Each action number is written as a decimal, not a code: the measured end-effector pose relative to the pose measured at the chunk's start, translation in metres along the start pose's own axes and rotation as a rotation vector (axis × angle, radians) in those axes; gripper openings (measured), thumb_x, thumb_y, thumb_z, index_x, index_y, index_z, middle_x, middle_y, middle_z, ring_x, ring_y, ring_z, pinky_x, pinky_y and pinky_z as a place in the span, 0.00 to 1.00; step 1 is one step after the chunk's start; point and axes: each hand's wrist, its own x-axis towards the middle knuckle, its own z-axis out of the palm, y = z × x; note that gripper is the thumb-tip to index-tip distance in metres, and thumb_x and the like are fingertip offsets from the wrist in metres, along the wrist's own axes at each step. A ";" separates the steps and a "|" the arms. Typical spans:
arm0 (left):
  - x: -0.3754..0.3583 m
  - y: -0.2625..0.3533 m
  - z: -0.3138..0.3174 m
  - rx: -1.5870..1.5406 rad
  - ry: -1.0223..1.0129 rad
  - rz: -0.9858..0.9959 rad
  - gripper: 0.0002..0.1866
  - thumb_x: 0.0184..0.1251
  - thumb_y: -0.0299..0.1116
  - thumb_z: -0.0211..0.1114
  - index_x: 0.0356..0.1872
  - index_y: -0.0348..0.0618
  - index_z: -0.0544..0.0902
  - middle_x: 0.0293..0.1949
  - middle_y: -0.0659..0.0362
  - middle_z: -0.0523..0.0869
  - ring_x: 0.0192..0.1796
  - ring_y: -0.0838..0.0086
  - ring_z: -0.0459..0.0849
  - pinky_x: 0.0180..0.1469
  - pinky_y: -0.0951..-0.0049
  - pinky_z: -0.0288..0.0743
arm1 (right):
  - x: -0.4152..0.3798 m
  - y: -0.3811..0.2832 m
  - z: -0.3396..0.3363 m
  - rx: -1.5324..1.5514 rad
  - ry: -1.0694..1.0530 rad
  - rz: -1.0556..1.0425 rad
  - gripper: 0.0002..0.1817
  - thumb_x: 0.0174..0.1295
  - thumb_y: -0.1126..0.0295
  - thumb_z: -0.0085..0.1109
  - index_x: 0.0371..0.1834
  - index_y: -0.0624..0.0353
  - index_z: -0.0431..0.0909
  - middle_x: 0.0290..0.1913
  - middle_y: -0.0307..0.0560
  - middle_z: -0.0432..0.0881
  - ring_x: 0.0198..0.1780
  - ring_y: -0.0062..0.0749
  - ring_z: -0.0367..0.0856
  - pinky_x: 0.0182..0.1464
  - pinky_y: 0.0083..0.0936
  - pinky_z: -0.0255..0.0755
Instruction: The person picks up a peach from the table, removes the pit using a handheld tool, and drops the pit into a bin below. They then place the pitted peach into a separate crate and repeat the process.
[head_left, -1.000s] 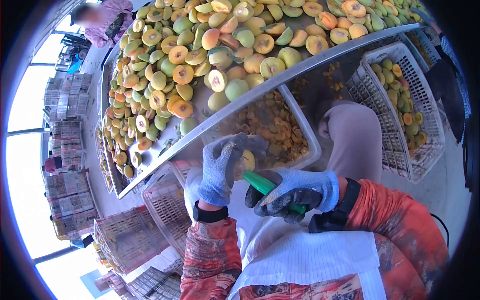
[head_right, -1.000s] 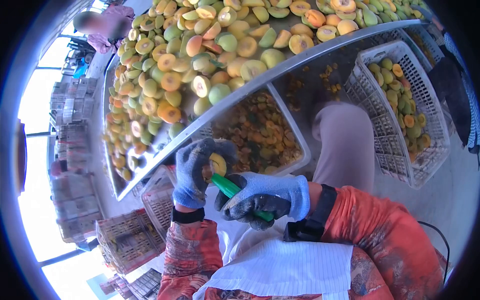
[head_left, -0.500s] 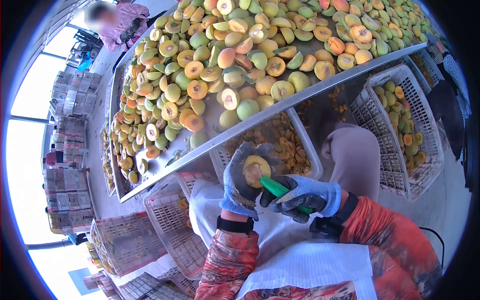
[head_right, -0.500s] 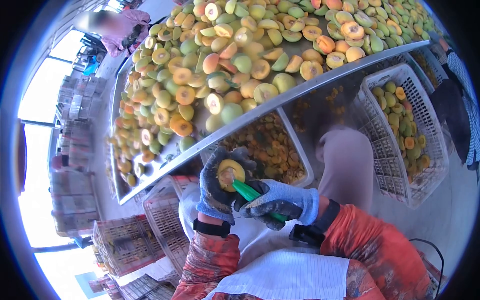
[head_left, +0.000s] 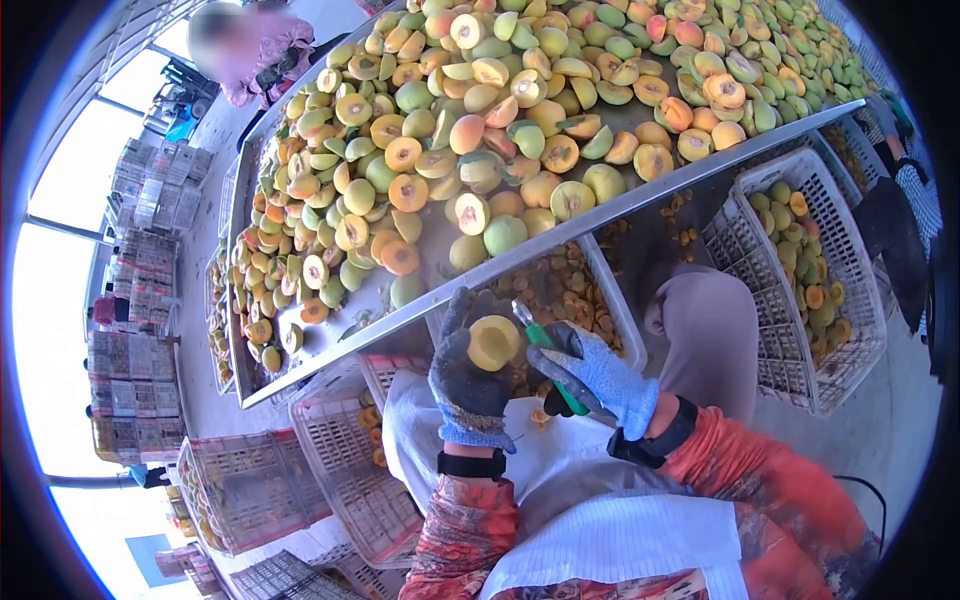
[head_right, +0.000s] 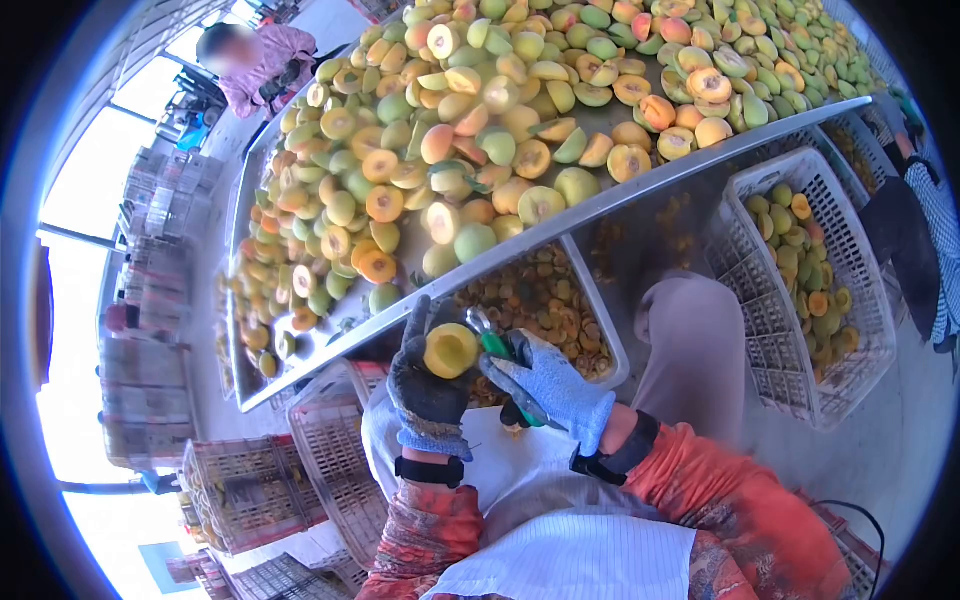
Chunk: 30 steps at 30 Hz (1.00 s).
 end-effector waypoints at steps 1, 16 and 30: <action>-0.002 -0.004 0.001 -0.001 -0.007 0.000 0.31 0.58 0.35 0.55 0.65 0.39 0.64 0.57 0.47 0.73 0.58 0.58 0.74 0.58 0.55 0.73 | -0.002 -0.011 0.006 0.453 -0.060 0.349 0.15 0.61 0.68 0.58 0.48 0.62 0.69 0.34 0.45 0.79 0.23 0.26 0.76 0.27 0.19 0.74; -0.007 -0.003 -0.030 0.008 0.156 -0.244 0.22 0.61 0.40 0.58 0.50 0.33 0.74 0.44 0.47 0.81 0.48 0.58 0.81 0.54 0.58 0.75 | -0.030 -0.008 0.008 -0.840 0.088 -0.301 0.28 0.53 0.62 0.61 0.57 0.62 0.67 0.32 0.54 0.80 0.31 0.46 0.82 0.32 0.38 0.74; -0.005 0.002 -0.014 0.309 0.032 -0.134 0.16 0.61 0.34 0.57 0.44 0.32 0.78 0.41 0.47 0.82 0.44 0.56 0.81 0.49 0.55 0.76 | -0.036 -0.003 0.020 -1.286 -0.004 -0.553 0.32 0.51 0.61 0.58 0.59 0.63 0.65 0.35 0.53 0.77 0.28 0.42 0.78 0.29 0.35 0.71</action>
